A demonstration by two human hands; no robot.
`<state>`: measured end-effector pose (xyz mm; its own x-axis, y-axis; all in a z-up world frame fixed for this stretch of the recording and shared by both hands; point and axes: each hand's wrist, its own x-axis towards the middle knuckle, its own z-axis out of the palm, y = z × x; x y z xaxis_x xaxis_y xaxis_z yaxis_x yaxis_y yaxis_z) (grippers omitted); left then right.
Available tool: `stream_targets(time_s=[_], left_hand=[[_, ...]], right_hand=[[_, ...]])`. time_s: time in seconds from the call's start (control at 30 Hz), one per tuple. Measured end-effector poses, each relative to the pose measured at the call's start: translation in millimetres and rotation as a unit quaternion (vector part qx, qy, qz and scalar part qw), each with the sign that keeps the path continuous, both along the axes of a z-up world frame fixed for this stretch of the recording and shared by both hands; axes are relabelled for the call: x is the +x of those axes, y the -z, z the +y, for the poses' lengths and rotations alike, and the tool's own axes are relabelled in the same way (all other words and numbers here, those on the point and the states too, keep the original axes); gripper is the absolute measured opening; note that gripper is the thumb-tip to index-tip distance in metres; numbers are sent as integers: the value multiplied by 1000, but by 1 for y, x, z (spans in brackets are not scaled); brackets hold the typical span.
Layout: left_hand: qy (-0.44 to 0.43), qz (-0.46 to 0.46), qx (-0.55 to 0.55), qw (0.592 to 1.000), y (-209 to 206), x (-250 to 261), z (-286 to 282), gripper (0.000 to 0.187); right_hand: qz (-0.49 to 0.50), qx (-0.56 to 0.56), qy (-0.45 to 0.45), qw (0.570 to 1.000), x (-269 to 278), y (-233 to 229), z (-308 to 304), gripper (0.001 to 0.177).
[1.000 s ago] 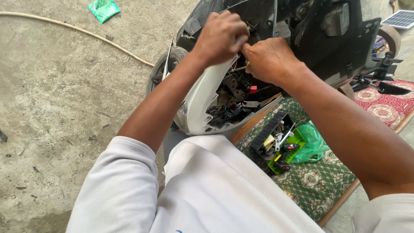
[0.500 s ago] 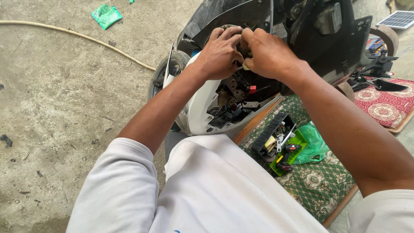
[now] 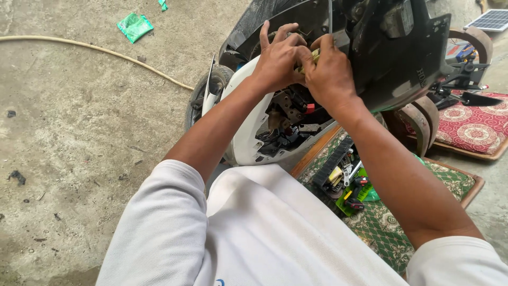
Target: Repairing the electrical wiring and assembly of a motorcycle using hand tools.
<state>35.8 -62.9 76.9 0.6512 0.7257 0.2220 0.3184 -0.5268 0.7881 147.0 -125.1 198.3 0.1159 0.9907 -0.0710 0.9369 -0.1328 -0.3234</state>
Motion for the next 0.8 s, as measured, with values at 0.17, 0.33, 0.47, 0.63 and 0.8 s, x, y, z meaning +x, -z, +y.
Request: stream_targets(time_s=[0.17, 0.33, 0.47, 0.63, 0.8], left_hand=[[30, 27, 11, 999, -7, 0, 5, 64], [77, 48, -45, 995, 0, -16, 19, 68], [71, 15, -120, 990, -2, -26, 23, 63], [32, -107, -209, 971, 20, -30, 24, 48], [-32, -139, -297, 944, 45, -31, 27, 62]], right_hand=[[-67, -36, -3, 997, 11, 15, -4, 37], [-21, -18, -40, 999, 19, 15, 0, 33], [-55, 1, -59, 997, 18, 22, -2, 30], [-53, 18, -60, 997, 15, 21, -3, 28], [-84, 17, -79, 993, 8, 12, -4, 27]])
